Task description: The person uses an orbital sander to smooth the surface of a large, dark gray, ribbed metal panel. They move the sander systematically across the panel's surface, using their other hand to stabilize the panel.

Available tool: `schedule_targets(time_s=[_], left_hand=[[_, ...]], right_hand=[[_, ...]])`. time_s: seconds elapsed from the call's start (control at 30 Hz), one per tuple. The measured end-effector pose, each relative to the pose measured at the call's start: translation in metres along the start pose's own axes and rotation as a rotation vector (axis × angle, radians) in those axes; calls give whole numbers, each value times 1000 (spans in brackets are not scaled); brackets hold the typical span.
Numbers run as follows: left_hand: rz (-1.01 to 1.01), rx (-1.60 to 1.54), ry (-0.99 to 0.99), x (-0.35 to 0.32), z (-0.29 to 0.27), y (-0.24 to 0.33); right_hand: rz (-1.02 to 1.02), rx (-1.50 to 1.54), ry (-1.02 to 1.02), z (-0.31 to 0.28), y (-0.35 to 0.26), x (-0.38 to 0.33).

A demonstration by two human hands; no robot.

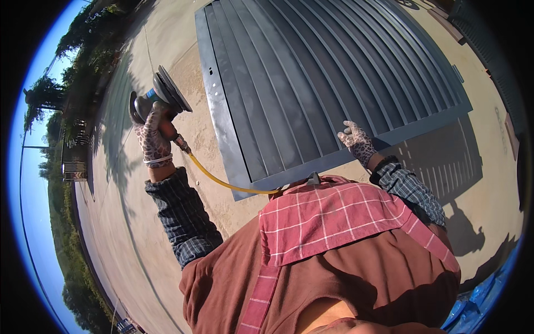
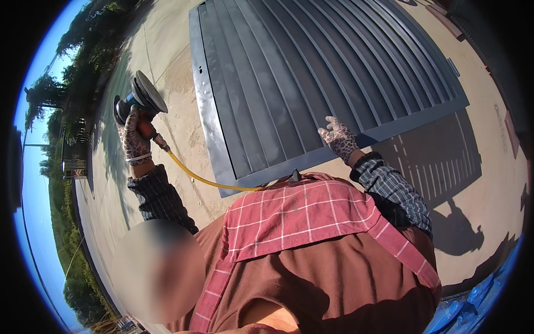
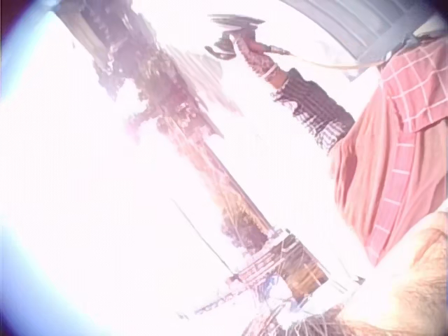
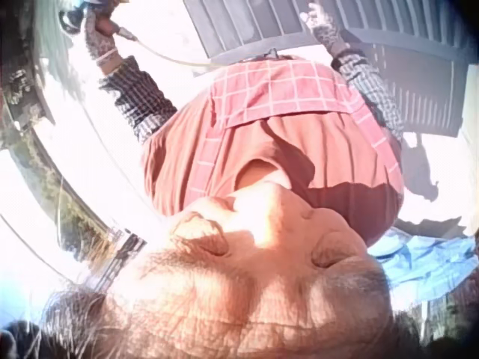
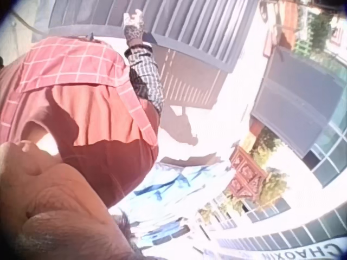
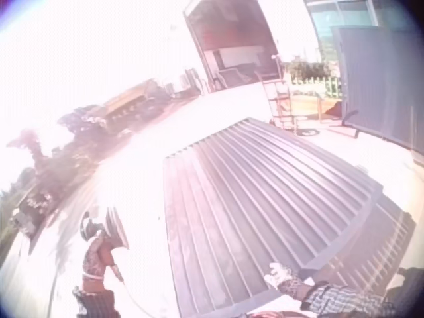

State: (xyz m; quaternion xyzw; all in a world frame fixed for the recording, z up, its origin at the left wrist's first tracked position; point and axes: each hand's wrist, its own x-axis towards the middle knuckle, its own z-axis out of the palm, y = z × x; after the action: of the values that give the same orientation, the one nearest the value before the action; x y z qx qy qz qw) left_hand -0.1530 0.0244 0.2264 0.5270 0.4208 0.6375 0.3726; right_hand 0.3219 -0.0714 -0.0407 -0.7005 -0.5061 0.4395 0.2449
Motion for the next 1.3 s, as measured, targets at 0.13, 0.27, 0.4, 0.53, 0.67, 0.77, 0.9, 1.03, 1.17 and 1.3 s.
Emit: schedule_targets(time_s=[0.13,0.27,0.4,0.53,0.67,0.77,0.9,1.03,1.17,1.3], left_hand=[[-3,394,8,39,13,41],[-156,785,-207,41,83,-2],[-203,1151,-521,35,117,-81],[-94,1243,-838,29,150,-116],[-270,1328,-895,26,196,-143],[-308,1434,-946,33,197,-167],[-362,1492,-911,43,216,-176],[-409,1498,-869,51,230,-192],[-371,1566,-906,36,236,-203],[-367,1589,-940,30,251,-202]], right_hand=[[222,-451,445,-77,91,-16],[574,-440,660,-119,122,-23],[739,-419,834,-109,141,-25],[807,-364,850,-112,108,-48],[847,-342,844,-113,85,-63],[842,-351,833,-111,67,-64],[847,-318,834,-110,56,-70],[829,-397,865,-101,64,-71],[823,-375,867,-98,61,-71],[802,-356,881,-97,55,-72]])
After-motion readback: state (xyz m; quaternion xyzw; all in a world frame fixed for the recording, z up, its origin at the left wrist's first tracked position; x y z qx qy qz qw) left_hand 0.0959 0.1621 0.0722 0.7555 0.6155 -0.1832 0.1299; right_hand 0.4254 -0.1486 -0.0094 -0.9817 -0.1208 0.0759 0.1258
